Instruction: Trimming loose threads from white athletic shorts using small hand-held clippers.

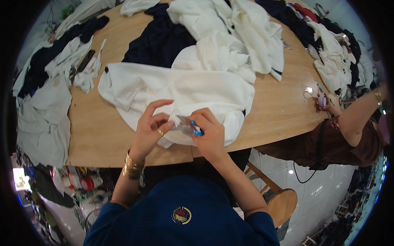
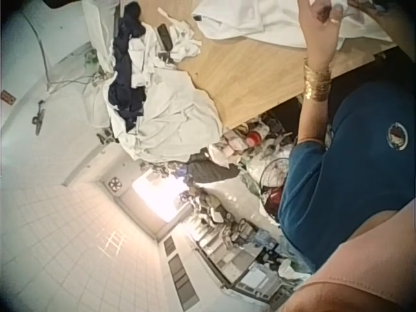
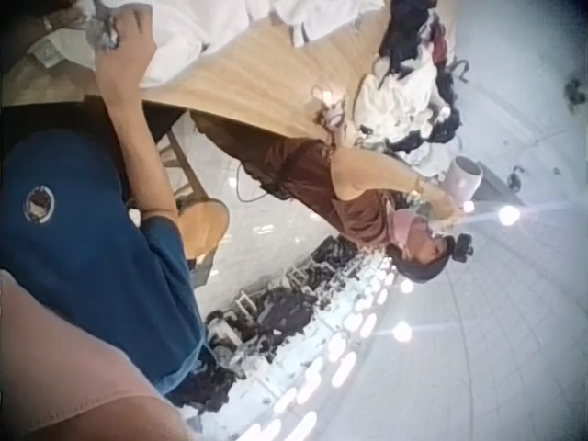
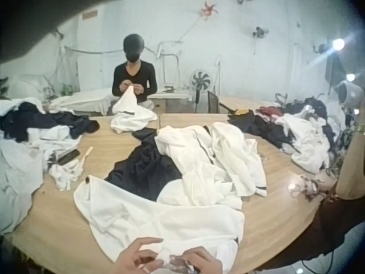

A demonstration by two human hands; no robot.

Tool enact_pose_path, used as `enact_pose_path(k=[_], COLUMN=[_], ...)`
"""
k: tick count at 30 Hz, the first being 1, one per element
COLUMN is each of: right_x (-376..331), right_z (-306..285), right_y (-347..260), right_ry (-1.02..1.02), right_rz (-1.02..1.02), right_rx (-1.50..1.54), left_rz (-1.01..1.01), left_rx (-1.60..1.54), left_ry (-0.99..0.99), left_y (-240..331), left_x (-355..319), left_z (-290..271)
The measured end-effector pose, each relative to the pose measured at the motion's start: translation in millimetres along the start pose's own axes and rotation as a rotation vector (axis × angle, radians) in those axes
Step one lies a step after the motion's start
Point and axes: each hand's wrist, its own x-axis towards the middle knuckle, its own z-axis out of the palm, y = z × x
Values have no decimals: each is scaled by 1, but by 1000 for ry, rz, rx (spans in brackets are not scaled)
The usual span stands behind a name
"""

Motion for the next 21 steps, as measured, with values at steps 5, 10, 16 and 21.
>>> enact_pose_path(k=[5, 10, 16, 21], right_x=[-11, -16, -7, 13], right_z=[1, -11, -20, -28], right_y=[7, -1, -9, -5], right_ry=[-102, -130, -210, -410], right_rz=[-84, 20, 54, 25], right_rx=[-149, -93, -99, -272], left_rz=[46, 59, 192, 88], left_rx=[271, 325, 409, 442], left_ry=[35, 42, 55, 116], left_y=[-18, -28, -31, -30], left_x=[-9, -18, -14, -14], left_z=[-2, 6, 14, 11])
